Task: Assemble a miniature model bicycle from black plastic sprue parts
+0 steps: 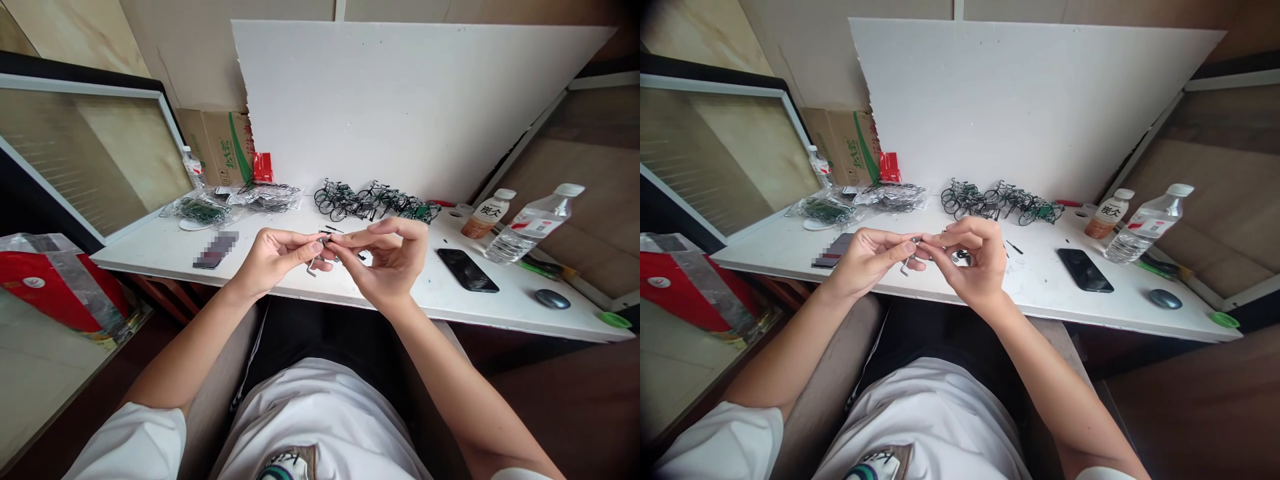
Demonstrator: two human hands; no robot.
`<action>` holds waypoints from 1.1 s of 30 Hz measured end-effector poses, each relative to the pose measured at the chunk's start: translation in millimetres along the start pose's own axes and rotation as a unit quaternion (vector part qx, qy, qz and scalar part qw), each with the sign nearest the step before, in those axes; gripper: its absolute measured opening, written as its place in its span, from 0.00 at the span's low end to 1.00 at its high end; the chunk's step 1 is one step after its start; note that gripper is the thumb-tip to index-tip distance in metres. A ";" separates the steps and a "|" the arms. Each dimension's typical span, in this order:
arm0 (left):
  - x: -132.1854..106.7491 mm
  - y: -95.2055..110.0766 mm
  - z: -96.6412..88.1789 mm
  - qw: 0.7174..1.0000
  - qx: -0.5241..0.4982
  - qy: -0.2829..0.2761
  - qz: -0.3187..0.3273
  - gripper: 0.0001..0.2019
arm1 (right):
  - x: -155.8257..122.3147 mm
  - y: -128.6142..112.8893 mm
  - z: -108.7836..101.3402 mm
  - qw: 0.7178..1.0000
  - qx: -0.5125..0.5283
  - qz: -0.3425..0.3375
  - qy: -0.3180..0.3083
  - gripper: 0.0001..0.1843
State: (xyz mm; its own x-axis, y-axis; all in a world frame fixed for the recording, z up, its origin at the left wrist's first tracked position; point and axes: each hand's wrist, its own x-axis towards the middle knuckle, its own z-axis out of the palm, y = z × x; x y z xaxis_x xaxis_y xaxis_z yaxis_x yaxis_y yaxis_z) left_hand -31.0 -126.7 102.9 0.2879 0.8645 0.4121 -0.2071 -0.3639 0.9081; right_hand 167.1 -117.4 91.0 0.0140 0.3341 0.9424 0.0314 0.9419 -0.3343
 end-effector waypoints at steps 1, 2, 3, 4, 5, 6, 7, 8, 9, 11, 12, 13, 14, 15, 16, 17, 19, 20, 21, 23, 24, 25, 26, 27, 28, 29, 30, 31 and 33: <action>-0.4 0.2 0.6 1.000 -0.003 -0.002 0.001 0.16 | 0.5 -1.1 0.5 1.000 0.003 0.002 0.001 0.27; -0.9 0.6 1.4 1.000 -0.003 -0.002 0.002 0.16 | 1.0 -2.2 0.8 1.000 0.004 0.004 0.001 0.27; -1.5 1.3 2.3 1.000 0.000 0.001 0.004 0.17 | 1.5 -3.1 1.0 1.000 0.002 0.006 0.001 0.27; -2.1 2.0 3.2 1.000 0.005 0.005 0.007 0.17 | 2.0 -4.0 1.0 1.000 0.000 0.009 0.001 0.27; -2.8 2.6 4.0 1.000 0.009 0.009 0.011 0.16 | 2.5 -4.9 0.9 1.000 -0.003 0.014 0.002 0.27; -3.3 3.2 4.7 1.000 0.012 0.012 0.018 0.16 | 3.1 -5.6 0.7 1.000 -0.007 0.019 0.004 0.26; -3.7 3.5 5.0 1.000 0.015 0.013 0.023 0.16 | 3.7 -6.4 0.4 1.000 -0.011 0.026 0.005 0.25; -4.0 3.7 5.1 0.999 0.017 0.012 0.029 0.15 | 4.3 -7.0 0.0 0.999 -0.016 0.031 0.005 0.25; -4.2 3.8 4.9 0.999 0.020 0.009 0.035 0.15 | 4.8 -7.4 -0.4 0.999 -0.020 0.034 0.004 0.24; -4.4 4.4 4.1 0.999 0.032 0.003 0.041 0.15 | 5.7 -7.7 -1.0 0.999 -0.023 0.035 -0.002 0.23; -4.6 5.1 3.6 0.998 0.038 0.004 0.044 0.15 | 5.8 -7.6 -0.9 0.999 -0.020 0.033 -0.005 0.23; -4.9 6.2 3.1 0.998 0.044 0.005 0.045 0.16 | 5.6 -7.3 -0.7 0.999 -0.015 0.029 -0.007 0.23; -5.3 7.8 2.6 0.998 0.049 0.007 0.047 0.16 | 5.1 -6.9 -0.1 1.000 -0.010 0.024 -0.006 0.23; -5.9 9.9 2.3 0.997 0.054 0.008 0.048 0.16 | 4.2 -6.4 0.7 1.000 -0.007 0.020 -0.002 0.23; -6.6 12.2 2.0 0.997 0.059 0.008 0.050 0.17 | 3.0 -5.9 1.8 1.000 -0.007 0.017 0.001 0.22; -7.3 14.7 1.8 0.997 0.065 0.009 0.052 0.17 | 1.7 -5.4 2.9 1.000 -0.008 0.014 0.004 0.22; -8.6 19.3 1.2 0.995 0.078 0.009 0.054 0.17 | -1.4 -4.3 5.0 1.000 -0.011 0.012 0.006 0.21; -9.1 21.0 0.8 0.995 0.084 0.009 0.053 0.17 | -2.8 -3.7 5.7 1.000 -0.012 0.013 0.005 0.20; -9.4 22.1 0.3 0.995 0.088 0.008 0.051 0.17 | -4.0 -3.0 6.2 1.000 -0.013 0.016 0.006 0.20; -9.4 22.4 -0.8 0.995 0.092 0.007 0.044 0.17 | -5.4 -1.3 6.1 1.000 -0.014 0.026 0.007 0.20; -9.1 21.7 -1.3 0.995 0.092 0.008 0.040 0.18 | -5.4 -0.3 5.7 0.999 -0.014 0.033 0.007 0.20; -8.7 20.6 -1.5 0.995 0.090 0.011 0.038 0.19 | -5.0 0.7 5.0 0.999 -0.013 0.043 0.005 0.20; -8.2 19.3 -1.5 0.995 0.087 0.015 0.037 0.19 | -4.2 1.7 4.1 0.998 -0.009 0.056 0.002 0.19; -7.9 18.0 -1.1 0.996 0.084 0.019 0.037 0.20 | -2.9 2.7 3.3 0.997 -0.001 0.071 -0.004 0.18; -7.6 16.9 -0.4 0.996 0.080 0.023 0.039 0.21 | -1.4 3.7 2.5 0.996 0.011 0.089 -0.013 0.17; -7.4 16.0 0.4 0.996 0.077 0.026 0.040 0.21 | 0.1 4.9 1.9 0.993 0.025 0.109 -0.021 0.16; -7.4 15.4 1.3 0.996 0.075 0.028 0.041 0.21 | 1.7 6.1 1.5 0.990 0.041 0.130 -0.029 0.15; -7.4 15.0 2.1 0.996 0.074 0.029 0.042 0.22 | 3.0 7.3 1.1 0.986 0.059 0.149 -0.036 0.15; -7.6 14.9 3.1 0.996 0.074 0.030 0.043 0.22 | 5.3 9.3 0.6 0.977 0.099 0.182 -0.052 0.15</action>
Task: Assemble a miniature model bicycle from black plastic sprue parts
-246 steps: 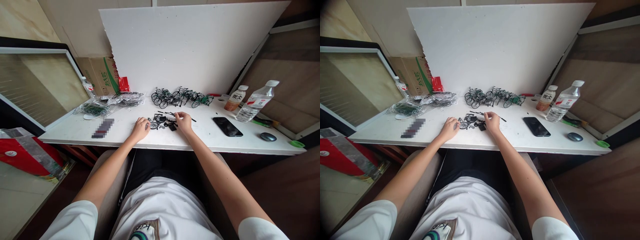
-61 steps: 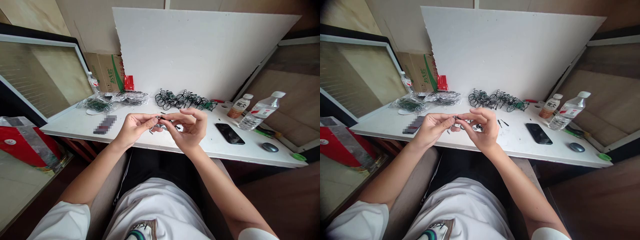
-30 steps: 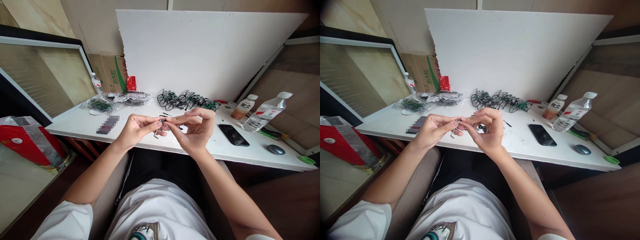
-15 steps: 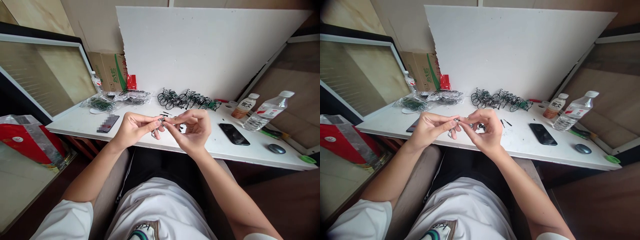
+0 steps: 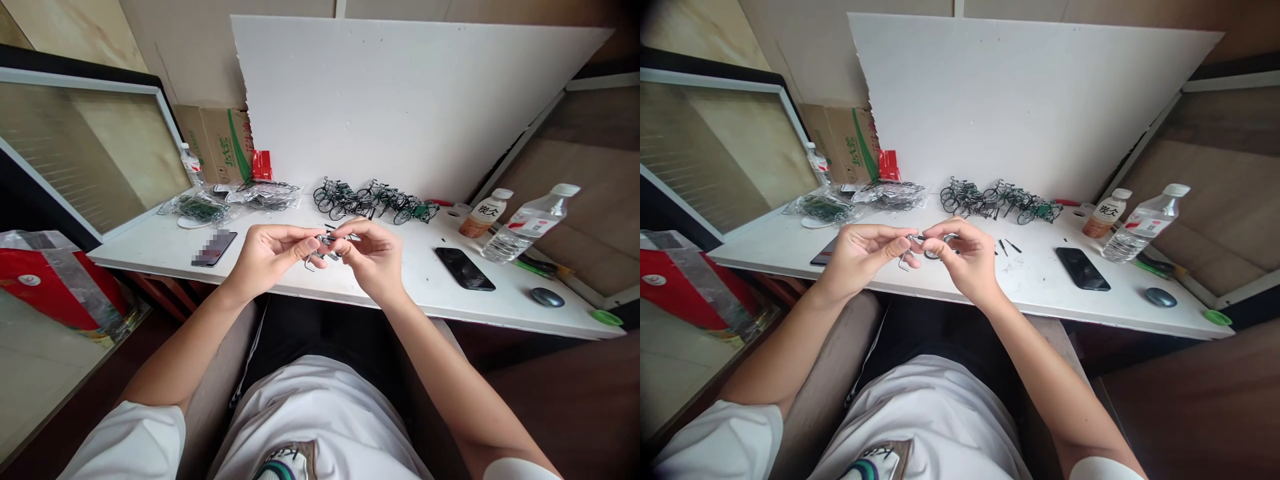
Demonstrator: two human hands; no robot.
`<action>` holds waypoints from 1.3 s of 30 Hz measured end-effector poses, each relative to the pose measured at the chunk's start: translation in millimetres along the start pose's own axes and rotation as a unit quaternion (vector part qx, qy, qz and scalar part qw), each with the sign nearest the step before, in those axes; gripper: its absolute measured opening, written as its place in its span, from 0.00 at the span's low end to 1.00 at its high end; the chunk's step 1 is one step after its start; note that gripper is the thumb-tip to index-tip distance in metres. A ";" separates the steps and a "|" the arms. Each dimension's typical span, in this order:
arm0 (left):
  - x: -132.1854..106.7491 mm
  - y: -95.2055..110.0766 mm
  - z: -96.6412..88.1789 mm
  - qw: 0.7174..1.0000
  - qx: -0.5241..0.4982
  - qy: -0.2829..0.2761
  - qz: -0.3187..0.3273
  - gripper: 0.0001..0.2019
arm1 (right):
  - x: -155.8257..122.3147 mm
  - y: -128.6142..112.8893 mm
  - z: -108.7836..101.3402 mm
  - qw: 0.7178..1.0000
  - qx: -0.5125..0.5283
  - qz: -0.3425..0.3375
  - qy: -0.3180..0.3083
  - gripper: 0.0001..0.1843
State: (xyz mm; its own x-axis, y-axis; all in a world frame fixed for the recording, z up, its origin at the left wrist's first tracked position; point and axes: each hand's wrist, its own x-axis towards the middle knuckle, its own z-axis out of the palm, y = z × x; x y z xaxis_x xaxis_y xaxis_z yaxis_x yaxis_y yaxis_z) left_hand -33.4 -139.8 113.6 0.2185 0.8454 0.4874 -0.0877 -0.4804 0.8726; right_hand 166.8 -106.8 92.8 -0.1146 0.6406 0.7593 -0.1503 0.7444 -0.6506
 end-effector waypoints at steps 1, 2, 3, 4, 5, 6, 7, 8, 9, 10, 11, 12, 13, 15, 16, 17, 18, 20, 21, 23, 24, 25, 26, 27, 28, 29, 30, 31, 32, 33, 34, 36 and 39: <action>-0.1 0.2 0.1 1.000 0.001 -0.001 0.000 0.22 | 1.0 0.2 -0.5 1.000 0.020 0.015 -0.012 0.15; -0.2 0.5 0.1 1.000 0.002 -0.002 0.001 0.22 | 1.9 0.0 -0.9 0.999 0.037 0.028 -0.025 0.14; -0.2 0.8 -0.1 1.000 0.001 -0.002 0.002 0.21 | 2.6 -0.6 -1.3 0.997 0.051 0.039 -0.039 0.15; -0.3 1.1 -0.3 1.000 0.000 -0.003 0.004 0.21 | 3.2 -1.7 -1.5 0.996 0.060 0.047 -0.052 0.15; -0.2 1.5 -0.3 1.000 -0.001 -0.004 0.004 0.20 | 3.6 -3.2 -1.6 0.994 0.065 0.053 -0.063 0.16; -0.2 1.8 -0.2 1.000 -0.003 -0.005 0.003 0.19 | 3.7 -4.8 -1.5 0.994 0.065 0.056 -0.073 0.17; -0.2 2.1 0.2 1.000 -0.004 -0.006 0.000 0.19 | 3.6 -6.5 -1.2 0.993 0.061 0.058 -0.080 0.18; -0.2 2.3 0.9 1.000 -0.006 -0.009 -0.003 0.19 | 3.2 -8.0 -0.6 0.993 0.056 0.058 -0.086 0.19; -0.2 2.2 1.8 1.000 -0.009 -0.013 -0.007 0.19 | 2.5 -9.3 0.0 0.993 0.049 0.057 -0.089 0.19; -0.3 2.0 3.1 1.000 -0.013 -0.017 -0.009 0.19 | 1.4 -10.2 0.8 0.994 0.040 0.054 -0.088 0.20; -0.3 1.4 4.5 1.000 -0.017 -0.021 -0.012 0.19 | 0.0 -10.8 1.4 0.995 0.030 0.050 -0.084 0.19; -0.3 0.6 5.9 0.999 -0.022 -0.021 -0.013 0.19 | -1.4 -11.0 2.0 0.996 0.016 0.043 -0.077 0.19; -0.3 -0.7 7.1 0.999 -0.026 -0.018 -0.013 0.20 | -2.9 -11.1 2.4 0.997 -0.002 0.037 -0.067 0.17; 0.1 -3.9 8.9 0.999 -0.031 -0.001 -0.014 0.21 | -4.9 -11.1 2.3 0.998 -0.049 0.019 -0.047 0.14; 0.5 -5.8 9.3 0.999 -0.032 0.007 -0.013 0.22 | -5.3 -11.0 1.9 0.996 -0.072 0.008 -0.041 0.13; 1.0 -7.7 9.4 0.999 -0.033 0.012 -0.014 0.22 | -5.2 -11.0 1.3 0.995 -0.094 -0.004 -0.040 0.13; 1.7 -9.4 9.2 0.999 -0.033 0.015 -0.015 0.23 | -4.7 -11.0 0.5 0.993 -0.113 -0.018 -0.040 0.12; 3.1 -11.6 8.4 0.999 -0.035 0.015 -0.020 0.23 | -2.8 -11.4 -1.3 0.987 -0.145 -0.054 -0.041 0.11; 3.8 -11.9 8.0 0.999 -0.036 0.013 -0.025 0.23 | -1.7 -11.7 -2.2 0.984 -0.159 -0.074 -0.041 0.09; 4.8 -10.9 7.3 0.998 -0.041 0.000 -0.037 0.23 | 0.0 -12.9 -3.6 0.976 -0.181 -0.109 -0.048 0.07; 5.1 -9.8 7.0 0.998 -0.045 -0.012 -0.045 0.23 | 0.5 -13.8 -4.0 0.973 -0.186 -0.123 -0.056 0.06; 5.3 -8.6 6.8 0.997 -0.050 -0.025 -0.053 0.23 | 0.7 -14.6 -4.2 0.971 -0.190 -0.132 -0.063 0.05; 5.4 -7.5 6.6 0.996 -0.057 -0.036 -0.060 0.23 | 0.8 -15.5 -4.3 0.969 -0.192 -0.141 -0.069 0.04; 5.4 -6.7 6.3 0.995 -0.064 -0.044 -0.066 0.23 | 0.7 -16.4 -4.2 0.966 -0.196 -0.149 -0.073 0.04; 5.5 -6.5 6.1 0.994 -0.071 -0.050 -0.071 0.23 | 0.6 -17.2 -4.1 0.964 -0.201 -0.158 -0.076 0.04; 5.6 -6.8 5.8 0.993 -0.077 -0.055 -0.076 0.22 | 0.5 -17.9 -4.1 0.961 -0.208 -0.167 -0.080 0.05; 5.7 -7.6 5.4 0.991 -0.084 -0.060 -0.080 0.22 | 0.5 -18.5 -4.2 0.957 -0.215 -0.174 -0.084 0.05; 5.8 -8.8 5.0 0.990 -0.090 -0.065 -0.085 0.22 | 0.6 -19.2 -4.3 0.954 -0.222 -0.181 -0.087 0.06; 5.9 -10.4 4.6 0.989 -0.095 -0.070 -0.088 0.22 | 0.7 -19.9 -4.6 0.951 -0.229 -0.188 -0.091 0.07; 6.0 -12.0 4.0 0.988 -0.099 -0.075 -0.091 0.22 | 0.7 -20.8 -4.9 0.947 -0.236 -0.195 -0.094 0.08; 5.9 -13.6 3.4 0.987 -0.103 -0.081 -0.094 0.22 | 0.7 -21.8 -5.2 0.944 -0.242 -0.202 -0.097 0.09; 5.6 -16.3 1.9 0.984 -0.112 -0.093 -0.101 0.22 | 0.4 -24.4 -6.1 0.938 -0.250 -0.216 -0.104 0.09; 4.9 -18.7 -1.0 0.979 -0.122 -0.115 -0.117 0.22 | -0.7 -29.0 -7.9 0.930 -0.264 -0.226 -0.123 0.06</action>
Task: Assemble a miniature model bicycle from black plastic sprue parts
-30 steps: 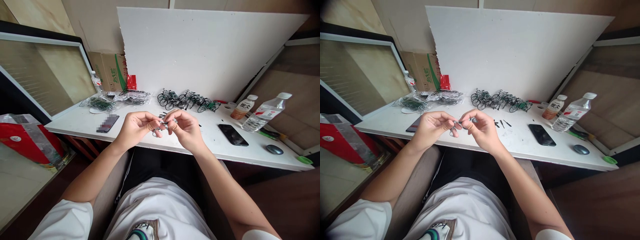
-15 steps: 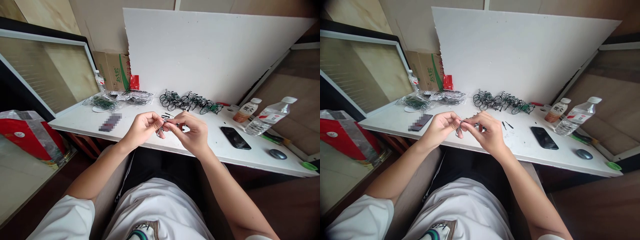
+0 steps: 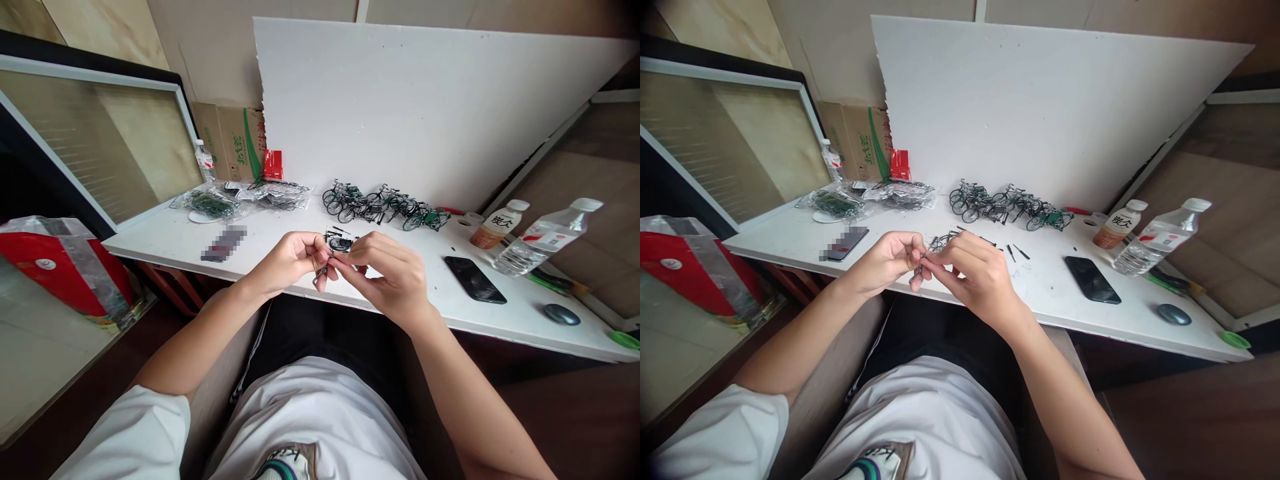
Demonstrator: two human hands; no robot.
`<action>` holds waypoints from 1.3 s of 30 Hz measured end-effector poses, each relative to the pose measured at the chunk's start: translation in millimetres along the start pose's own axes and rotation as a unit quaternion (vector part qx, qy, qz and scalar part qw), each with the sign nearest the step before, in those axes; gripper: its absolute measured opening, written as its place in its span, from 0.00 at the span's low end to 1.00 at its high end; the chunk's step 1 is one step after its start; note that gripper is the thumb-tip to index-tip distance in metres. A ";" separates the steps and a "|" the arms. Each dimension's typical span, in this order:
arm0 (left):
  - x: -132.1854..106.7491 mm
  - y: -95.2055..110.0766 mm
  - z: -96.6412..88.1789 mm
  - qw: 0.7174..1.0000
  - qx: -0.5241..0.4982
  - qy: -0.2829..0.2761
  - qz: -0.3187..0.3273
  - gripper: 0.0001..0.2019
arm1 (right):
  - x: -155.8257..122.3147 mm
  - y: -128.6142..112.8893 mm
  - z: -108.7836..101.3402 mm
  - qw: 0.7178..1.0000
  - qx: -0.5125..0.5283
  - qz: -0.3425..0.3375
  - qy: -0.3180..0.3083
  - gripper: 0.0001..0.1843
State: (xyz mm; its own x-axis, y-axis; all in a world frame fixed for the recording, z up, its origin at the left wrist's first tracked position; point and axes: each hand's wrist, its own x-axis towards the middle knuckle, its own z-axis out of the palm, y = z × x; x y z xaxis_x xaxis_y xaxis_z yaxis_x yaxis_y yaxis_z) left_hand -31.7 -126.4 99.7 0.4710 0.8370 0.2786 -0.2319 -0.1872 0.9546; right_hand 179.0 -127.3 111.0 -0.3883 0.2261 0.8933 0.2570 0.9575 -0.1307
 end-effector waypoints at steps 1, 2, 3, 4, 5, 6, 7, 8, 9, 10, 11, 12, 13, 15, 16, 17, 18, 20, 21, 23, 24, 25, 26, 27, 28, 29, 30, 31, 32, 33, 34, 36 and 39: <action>-0.2 -0.3 -1.1 1.000 -0.002 -0.007 -0.008 0.22 | -0.1 -1.1 -1.4 1.000 -0.003 -0.006 -0.008 0.05; -0.2 -0.4 -2.2 1.000 -0.005 -0.015 -0.016 0.22 | -0.1 -2.1 -2.7 1.000 -0.005 -0.011 -0.016 0.04; 0.0 -0.4 -3.1 0.999 -0.009 -0.024 -0.025 0.23 | -0.1 -3.1 -4.0 1.000 -0.005 -0.016 -0.024 0.04; 0.3 -0.3 -3.8 0.999 -0.014 -0.034 -0.036 0.23 | 0.0 -4.2 -5.1 0.999 -0.004 -0.021 -0.032 0.04; 0.8 0.0 -4.3 0.998 -0.022 -0.045 -0.048 0.24 | 0.2 -5.2 -6.0 0.999 -0.002 -0.023 -0.040 0.04; 1.2 0.5 -4.5 0.996 -0.030 -0.055 -0.061 0.24 | 0.5 -6.1 -6.7 0.999 0.000 -0.023 -0.046 0.05; 1.5 1.4 -4.3 0.995 -0.037 -0.066 -0.071 0.25 | 0.9 -6.8 -7.2 0.998 0.003 -0.022 -0.050 0.04; 1.6 2.5 -3.8 0.994 -0.041 -0.073 -0.073 0.25 | 1.4 -7.2 -7.4 0.999 0.007 -0.019 -0.050 0.04; 1.3 3.9 -2.9 0.995 -0.038 -0.072 -0.066 0.25 | 1.9 -7.3 -7.4 0.999 0.013 -0.015 -0.045 0.04; 0.7 5.5 -1.7 0.997 -0.029 -0.062 -0.047 0.25 | 2.4 -6.9 -7.2 0.999 0.022 -0.008 -0.037 0.04; -0.3 7.3 -0.1 0.999 -0.015 -0.044 -0.020 0.24 | 2.9 -6.1 -6.8 0.999 0.036 0.003 -0.029 0.05; -1.6 9.0 1.8 1.000 0.002 -0.022 0.009 0.23 | 3.2 -4.8 -6.3 0.998 0.056 0.019 -0.021 0.05; -3.0 10.6 3.9 0.999 0.019 -0.002 0.035 0.22 | 3.4 -3.2 -5.7 0.996 0.084 0.040 -0.013 0.05; -6.1 12.4 8.2 0.996 0.047 0.025 0.075 0.21 | 3.2 0.6 -4.3 0.982 0.167 0.094 -0.003 0.05; -7.6 12.6 10.3 0.994 0.060 0.031 0.091 0.20 | 2.9 2.4 -3.5 0.969 0.216 0.123 -0.002 0.06; -9.0 12.1 12.3 0.991 0.073 0.038 0.108 0.19 | 2.6 3.8 -2.6 0.952 0.266 0.152 -0.005 0.07; -10.3 11.1 14.2 0.987 0.087 0.045 0.126 0.18 | 2.2 4.9 -1.7 0.933 0.312 0.180 -0.012 0.08; -12.6 8.2 17.6 0.977 0.117 0.064 0.167 0.16 | 1.4 5.3 0.4 0.898 0.377 0.225 -0.028 0.11; -13.7 6.5 19.1 0.970 0.134 0.074 0.187 0.15 | 1.1 4.6 1.4 0.887 0.393 0.240 -0.033 0.12; -15.6 3.4 21.7 0.955 0.169 0.093 0.227 0.13 | 0.5 2.0 3.2 0.878 0.407 0.249 -0.031 0.13; -16.3 2.1 22.8 0.946 0.185 0.100 0.246 0.11 | 0.2 0.4 3.8 0.879 0.408 0.246 -0.027 0.12; -16.9 0.9 23.6 0.938 0.199 0.106 0.265 0.09 | -0.1 -1.1 4.3 0.880 0.408 0.242 -0.023 0.13; -17.4 -0.1 24.3 0.929 0.212 0.108 0.282 0.08 | -0.4 -2.4 4.7 0.882 0.406 0.236 -0.020 0.13; -17.7 -1.0 24.7 0.922 0.222 0.109 0.297 0.07 | -0.8 -3.4 4.9 0.885 0.405 0.231 -0.019 0.14; -17.8 -1.7 24.9 0.916 0.230 0.108 0.311 0.06 | -1.2 -3.9 5.0 0.887 0.402 0.227 -0.021 0.14; -17.9 -2.3 24.9 0.911 0.237 0.106 0.321 0.05 | -1.7 -4.2 5.1 0.890 0.398 0.223 -0.024 0.15; -17.9 -2.9 24.7 0.907 0.243 0.104 0.328 0.05 | -2.2 -4.2 5.1 0.891 0.395 0.220 -0.028 0.15; -17.9 -3.4 24.5 0.904 0.249 0.102 0.332 0.05 | -2.7 -4.0 5.0 0.892 0.394 0.218 -0.033 0.15; -17.8 -3.9 24.3 0.901 0.254 0.102 0.337 0.05 | -3.2 -4.0 4.9 0.893 0.393 0.218 -0.036 0.16; -17.8 -4.4 24.3 0.897 0.260 0.103 0.343 0.05 | -3.5 -4.1 4.7 0.894 0.391 0.217 -0.038 0.16; -17.6 -5.0 24.4 0.893 0.265 0.105 0.349 0.05 | -3.6 -4.5 4.5 0.896 0.387 0.215 -0.038 0.17; -17.1 -6.4 25.4 0.880 0.273 0.112 0.373 0.05 | -3.5 -6.5 3.9 0.903 0.373 0.210 -0.037 0.17; -15.5 -8.5 28.4 0.851 0.285 0.128 0.421 0.05 | -3.4 -12.1 3.4 0.915 0.349 0.199 -0.028 0.16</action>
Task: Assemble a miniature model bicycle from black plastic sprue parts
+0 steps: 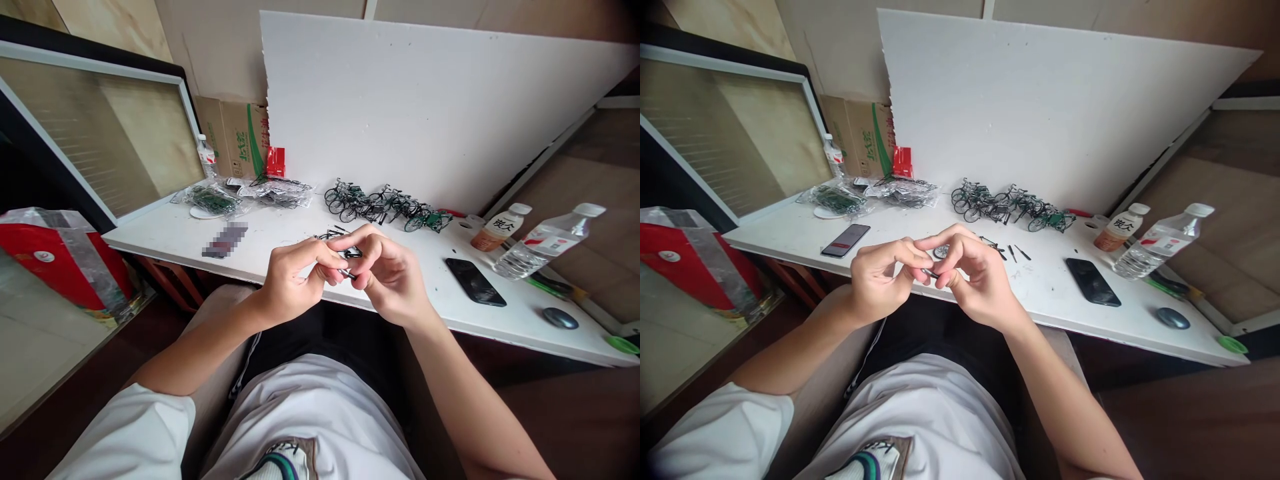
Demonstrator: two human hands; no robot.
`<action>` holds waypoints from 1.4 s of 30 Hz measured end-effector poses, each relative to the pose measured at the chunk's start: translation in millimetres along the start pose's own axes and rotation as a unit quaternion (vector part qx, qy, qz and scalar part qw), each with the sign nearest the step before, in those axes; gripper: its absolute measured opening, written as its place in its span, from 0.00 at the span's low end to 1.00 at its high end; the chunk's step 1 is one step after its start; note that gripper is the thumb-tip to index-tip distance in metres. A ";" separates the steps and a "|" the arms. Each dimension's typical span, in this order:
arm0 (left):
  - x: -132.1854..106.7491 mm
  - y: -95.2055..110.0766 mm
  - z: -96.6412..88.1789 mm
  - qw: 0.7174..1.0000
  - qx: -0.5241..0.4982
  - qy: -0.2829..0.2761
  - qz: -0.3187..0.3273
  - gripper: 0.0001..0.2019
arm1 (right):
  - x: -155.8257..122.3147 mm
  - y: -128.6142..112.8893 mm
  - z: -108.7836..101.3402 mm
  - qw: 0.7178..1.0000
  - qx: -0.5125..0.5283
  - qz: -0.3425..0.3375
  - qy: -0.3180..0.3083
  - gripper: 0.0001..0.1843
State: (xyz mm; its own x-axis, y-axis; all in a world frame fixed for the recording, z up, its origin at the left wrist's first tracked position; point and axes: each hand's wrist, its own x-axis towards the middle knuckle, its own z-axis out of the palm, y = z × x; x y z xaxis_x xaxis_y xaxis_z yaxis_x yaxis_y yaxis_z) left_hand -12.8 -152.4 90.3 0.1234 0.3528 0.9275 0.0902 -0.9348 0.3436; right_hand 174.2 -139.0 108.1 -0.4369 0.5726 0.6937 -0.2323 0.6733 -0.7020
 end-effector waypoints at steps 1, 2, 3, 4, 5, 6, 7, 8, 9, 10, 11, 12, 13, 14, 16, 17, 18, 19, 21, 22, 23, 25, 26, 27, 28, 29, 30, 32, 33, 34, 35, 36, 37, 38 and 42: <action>0.1 0.1 1.4 1.000 0.012 0.009 0.020 0.06 | -1.1 -1.4 1.6 1.000 -0.006 -0.007 0.006 0.15; 0.4 0.4 2.6 0.999 0.027 0.019 0.041 0.06 | -2.4 -2.7 3.5 1.000 -0.012 -0.014 0.012 0.15; 0.8 0.8 3.5 0.997 0.043 0.029 0.062 0.07 | -3.9 -3.9 5.4 0.999 -0.019 -0.021 0.018 0.14; 1.2 1.3 4.0 0.994 0.057 0.038 0.085 0.07 | -5.4 -5.0 7.4 0.999 -0.026 -0.028 0.024 0.14; 1.7 2.1 4.2 0.991 0.069 0.045 0.104 0.08 | -6.9 -6.0 9.3 0.998 -0.032 -0.033 0.030 0.14; 2.1 2.9 4.1 0.989 0.076 0.050 0.118 0.07 | -8.2 -6.9 10.9 0.998 -0.037 -0.036 0.034 0.14; 2.4 3.7 3.7 0.987 0.079 0.050 0.127 0.07 | -9.2 -7.8 12.3 0.998 -0.040 -0.038 0.037 0.15; 2.5 4.5 3.2 0.987 0.080 0.047 0.131 0.07 | -9.8 -8.6 13.3 0.998 -0.040 -0.040 0.038 0.15; 2.5 5.1 2.7 0.987 0.079 0.040 0.132 0.07 | -10.0 -9.4 14.0 0.998 -0.039 -0.042 0.038 0.15; 2.3 5.5 2.4 0.988 0.078 0.034 0.132 0.06 | -9.9 -10.1 14.4 0.998 -0.037 -0.043 0.037 0.14; 2.1 5.7 2.4 0.988 0.076 0.029 0.132 0.06 | -9.4 -10.8 14.7 0.998 -0.035 -0.046 0.035 0.14; 1.9 5.6 2.8 0.987 0.074 0.027 0.136 0.06 | -8.8 -11.4 14.8 0.998 -0.033 -0.051 0.033 0.14; 1.6 5.3 3.5 0.987 0.073 0.028 0.143 0.06 | -8.1 -11.9 15.0 0.997 -0.033 -0.057 0.032 0.14; 1.4 4.9 4.4 0.985 0.073 0.032 0.150 0.07 | -7.4 -12.3 15.0 0.997 -0.035 -0.063 0.032 0.14; 1.4 3.9 6.6 0.983 0.075 0.043 0.164 0.08 | -6.1 -12.6 15.0 0.996 -0.042 -0.074 0.034 0.14; 1.5 3.4 7.6 0.982 0.077 0.046 0.168 0.09 | -5.7 -12.5 14.9 0.995 -0.046 -0.077 0.036 0.14; 1.6 2.9 8.4 0.981 0.079 0.047 0.168 0.09 | -5.4 -12.4 14.6 0.995 -0.049 -0.077 0.036 0.14; 1.8 2.5 9.0 0.982 0.080 0.046 0.167 0.09 | -5.2 -12.2 14.2 0.995 -0.051 -0.076 0.035 0.15; 1.7 1.3 9.6 0.982 0.079 0.045 0.166 0.09 | -5.4 -11.8 13.5 0.996 -0.050 -0.072 0.033 0.15; 1.4 0.6 9.6 0.982 0.077 0.045 0.165 0.09 | -5.7 -11.4 13.3 0.996 -0.049 -0.068 0.034 0.16; 1.0 -0.4 9.4 0.983 0.073 0.045 0.164 0.09 | -6.0 -10.9 13.4 0.996 -0.049 -0.064 0.036 0.16; -0.3 -3.3 8.4 0.986 0.067 0.044 0.149 0.08 | -6.2 -8.8 14.5 0.996 -0.054 -0.055 0.047 0.18; -0.9 -5.5 7.5 0.988 0.065 0.042 0.131 0.07 | -5.9 -6.6 15.3 0.996 -0.057 -0.048 0.057 0.18; -1.3 -8.2 6.4 0.992 0.063 0.039 0.105 0.05 | -5.1 -3.5 16.0 0.995 -0.060 -0.040 0.070 0.18; -1.4 -11.6 4.9 0.995 0.060 0.036 0.068 0.04 | -3.9 1.1 16.1 0.994 -0.063 -0.031 0.084 0.18; -1.0 -15.8 3.1 0.998 0.053 0.034 0.024 0.03 | -2.2 7.1 15.4 0.993 -0.066 -0.019 0.098 0.16; -0.1 -20.8 0.9 0.998 0.043 0.034 -0.027 0.06 | -0.2 14.9 13.3 0.991 -0.072 -0.010 0.110 0.15; 3.0 -33.3 -4.7 0.989 0.015 0.051 -0.139 0.13 | 3.8 35.4 4.7 0.986 -0.104 0.010 0.128 0.13; 5.0 -40.8 -7.9 0.979 -0.003 0.071 -0.191 0.16 | 5.3 47.6 -1.7 0.982 -0.135 0.021 0.132 0.13; 6.9 -48.7 -11.2 0.967 -0.021 0.093 -0.237 0.19 | 6.2 60.6 -9.1 0.975 -0.179 0.035 0.126 0.13; 8.6 -57.0 -14.6 0.955 -0.040 0.112 -0.271 0.21 | 6.4 73.9 -16.9 0.965 -0.234 0.051 0.107 0.13; 9.9 -65.0 -17.7 0.944 -0.057 0.126 -0.298 0.22 | 5.8 86.9 -24.5 0.949 -0.299 0.070 0.074 0.12; 10.8 -72.5 -20.4 0.935 -0.074 0.135 -0.319 0.23 | 4.4 99.2 -31.3 0.925 -0.367 0.094 0.035 0.11; 11.3 -78.9 -22.6 0.926 -0.094 0.137 -0.338 0.24 | 2.4 110.3 -36.8 0.899 -0.421 0.118 -0.011 0.10; 10.8 -90.5 -25.8 0.897 -0.159 0.127 -0.392 0.28 | -6.9 139.1 -43.9 0.839 -0.505 0.156 -0.126 0.11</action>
State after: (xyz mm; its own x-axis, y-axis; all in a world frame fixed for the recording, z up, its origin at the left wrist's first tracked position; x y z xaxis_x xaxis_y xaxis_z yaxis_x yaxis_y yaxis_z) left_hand -45.2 -65.0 73.0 -0.0884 0.9235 0.3732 -0.2402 -0.3833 0.8918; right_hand 183.1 -28.8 12.8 -0.5397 0.7630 0.3556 0.7272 0.6354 -0.2598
